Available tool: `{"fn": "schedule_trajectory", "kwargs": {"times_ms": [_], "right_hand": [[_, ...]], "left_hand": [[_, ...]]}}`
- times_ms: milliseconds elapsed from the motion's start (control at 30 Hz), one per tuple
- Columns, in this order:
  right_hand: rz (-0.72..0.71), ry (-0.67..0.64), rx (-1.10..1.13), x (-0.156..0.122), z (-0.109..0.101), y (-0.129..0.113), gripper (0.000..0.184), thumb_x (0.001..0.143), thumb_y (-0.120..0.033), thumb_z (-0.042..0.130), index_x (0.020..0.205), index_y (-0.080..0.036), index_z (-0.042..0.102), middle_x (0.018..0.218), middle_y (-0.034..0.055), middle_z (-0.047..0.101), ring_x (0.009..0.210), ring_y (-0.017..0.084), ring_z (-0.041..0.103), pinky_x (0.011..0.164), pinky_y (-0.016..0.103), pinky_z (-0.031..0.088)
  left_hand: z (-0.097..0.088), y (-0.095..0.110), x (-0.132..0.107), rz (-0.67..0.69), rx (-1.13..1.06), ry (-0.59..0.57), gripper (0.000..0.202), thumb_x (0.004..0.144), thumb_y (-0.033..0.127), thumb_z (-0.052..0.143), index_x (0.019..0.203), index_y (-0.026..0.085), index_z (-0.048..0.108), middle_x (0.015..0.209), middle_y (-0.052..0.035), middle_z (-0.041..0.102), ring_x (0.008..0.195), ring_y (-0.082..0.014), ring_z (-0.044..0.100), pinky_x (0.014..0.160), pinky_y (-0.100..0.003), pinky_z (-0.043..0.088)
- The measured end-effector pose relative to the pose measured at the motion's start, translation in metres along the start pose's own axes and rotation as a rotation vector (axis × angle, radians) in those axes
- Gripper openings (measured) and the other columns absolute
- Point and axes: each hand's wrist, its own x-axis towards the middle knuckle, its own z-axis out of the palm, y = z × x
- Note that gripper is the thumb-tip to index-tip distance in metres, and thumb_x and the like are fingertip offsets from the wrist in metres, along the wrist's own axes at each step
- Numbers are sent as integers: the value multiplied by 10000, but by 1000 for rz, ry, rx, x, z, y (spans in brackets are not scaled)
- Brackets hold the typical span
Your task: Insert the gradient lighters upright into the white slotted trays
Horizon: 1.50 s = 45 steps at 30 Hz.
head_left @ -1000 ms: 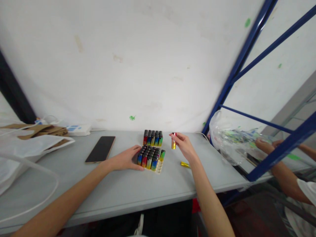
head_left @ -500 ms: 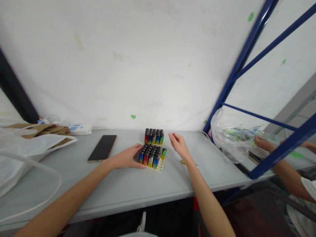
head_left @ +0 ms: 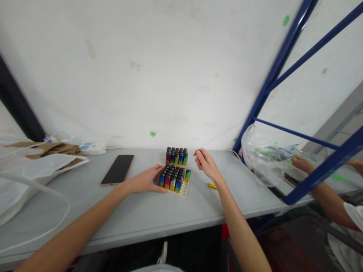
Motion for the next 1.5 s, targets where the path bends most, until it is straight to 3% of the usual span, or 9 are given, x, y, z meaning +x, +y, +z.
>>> {"fn": "schedule_trajectory", "kwargs": {"times_ms": [133,233,467,767,1067,1167,1267,1333,1500], "right_hand": [[-135,-133,-195,-10,-14,-32,421,1058,-606,508,992,-212,642,920,44,672,779,164,627,694,281,527],[-217,-201,-463,-20,-23,-57,391,1055,-524,579,869,-200,695,940,67,696,845,187,634,784,303,523],[-3,-503,-399,-32,-23,-75,277,1003,-418,695,906,-173,781,759,25,779,683,172,701,659,250,499],[100,-538,-563,-25,-2,-59,192,946,-230,692,855,-136,833,735,39,781,667,160,692,600,226,451],[188,-436,-689,-27,13,-60,300,914,-252,739,622,-182,740,506,24,666,491,165,630,564,270,447],[245,-438,-705,-27,-5,-52,350,874,-339,799,566,-200,707,497,29,665,488,183,636,572,294,461],[301,-397,-681,-28,-43,-38,136,767,-281,858,692,-203,776,620,36,746,605,205,697,613,290,484],[360,-379,-698,-30,-68,-28,128,681,-265,892,749,-215,796,751,41,798,672,212,713,600,282,478],[550,-545,-759,-29,-94,0,163,597,-247,902,702,-210,785,723,17,772,674,203,681,589,280,437]], "left_hand": [[-1,2,0,9,5,6,850,753,645,895,1436,223,615,1420,-109,653,1334,-388,618,1172,-451,484],[0,1,1,13,22,8,852,752,642,893,1435,217,611,1410,-114,656,1323,-390,621,1170,-463,484],[0,3,1,13,39,11,821,752,654,877,1398,214,625,1400,-113,663,1313,-385,632,1160,-457,495],[0,3,2,-5,24,-5,844,735,648,888,1400,202,621,1407,-118,651,1327,-376,623,1174,-446,481],[-1,6,0,-10,-7,3,845,734,624,901,1411,203,619,1416,-119,646,1341,-387,610,1196,-457,460],[-1,5,0,-19,-19,-8,831,738,632,899,1398,206,626,1428,-122,636,1341,-388,609,1189,-463,467],[-1,3,1,-6,-18,-7,813,743,653,894,1378,216,638,1425,-117,637,1334,-389,609,1181,-469,473],[0,1,1,8,-14,-5,819,751,663,888,1392,224,628,1421,-114,640,1331,-384,609,1182,-467,472],[0,-1,1,9,-11,-7,840,758,680,877,1410,220,616,1439,-122,631,1334,-385,610,1175,-463,480]]}}
